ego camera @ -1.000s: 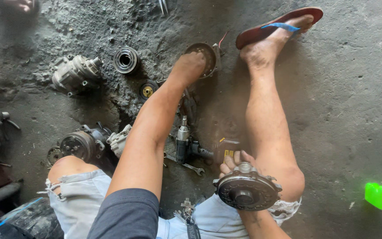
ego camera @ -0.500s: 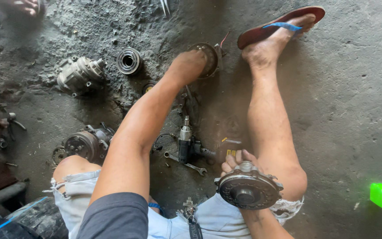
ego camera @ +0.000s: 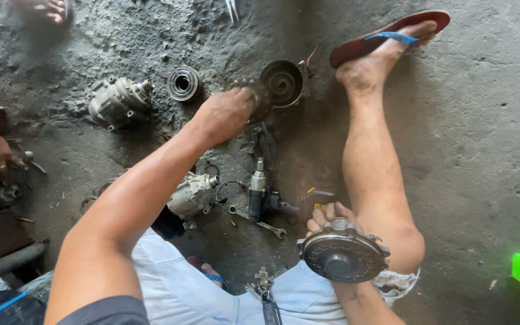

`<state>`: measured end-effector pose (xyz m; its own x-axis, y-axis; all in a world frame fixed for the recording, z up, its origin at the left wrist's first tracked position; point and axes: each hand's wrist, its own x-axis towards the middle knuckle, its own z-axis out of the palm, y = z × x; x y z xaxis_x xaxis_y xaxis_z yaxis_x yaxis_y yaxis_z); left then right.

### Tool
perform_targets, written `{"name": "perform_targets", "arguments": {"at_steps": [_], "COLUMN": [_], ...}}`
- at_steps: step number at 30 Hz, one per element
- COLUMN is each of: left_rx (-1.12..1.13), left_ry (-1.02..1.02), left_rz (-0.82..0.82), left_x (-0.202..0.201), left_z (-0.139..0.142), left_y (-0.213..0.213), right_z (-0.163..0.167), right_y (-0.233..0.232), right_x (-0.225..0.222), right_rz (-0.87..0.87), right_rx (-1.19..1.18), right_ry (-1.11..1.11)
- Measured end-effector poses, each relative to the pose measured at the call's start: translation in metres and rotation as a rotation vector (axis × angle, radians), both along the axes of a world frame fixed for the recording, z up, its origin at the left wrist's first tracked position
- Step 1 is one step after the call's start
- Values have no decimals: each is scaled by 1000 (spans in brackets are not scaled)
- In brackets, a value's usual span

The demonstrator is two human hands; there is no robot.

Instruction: The person sits on the floor and uses a power tool to remove fasteners from a mechanical assembly. They then disassemble the unit, separate the components, and inspect the internal parts by hand.

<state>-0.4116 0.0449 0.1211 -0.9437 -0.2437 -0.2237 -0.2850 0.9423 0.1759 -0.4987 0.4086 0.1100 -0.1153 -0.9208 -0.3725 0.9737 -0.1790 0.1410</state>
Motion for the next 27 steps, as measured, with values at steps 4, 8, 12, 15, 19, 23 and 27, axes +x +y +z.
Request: {"name": "perform_targets", "arguments": {"at_steps": [4, 8, 12, 15, 19, 23, 27], "left_rx": [56, -37, 22, 39, 49, 42, 41], "left_ry": [-189, -212, -129, -111, -79, -60, -71], "left_rz": [83, -22, 14, 24, 32, 52, 51], "left_x": [32, 62, 87, 100, 112, 119, 123], "left_z": [6, 6, 2, -3, -7, -9, -9], "left_y": [11, 19, 24, 26, 26, 26, 25], "right_z": [-1, 2, 1, -1, -4, -3, -1], "right_y": [-1, -2, -6, -7, -7, -7, -8], "right_x": [5, 9, 11, 12, 13, 13, 11], "right_rz": [-34, -27, -11, -8, 5, 4, 14], "right_rx": [55, 84, 94, 99, 77, 85, 154], "right_ry": [6, 28, 54, 60, 44, 52, 57]}}
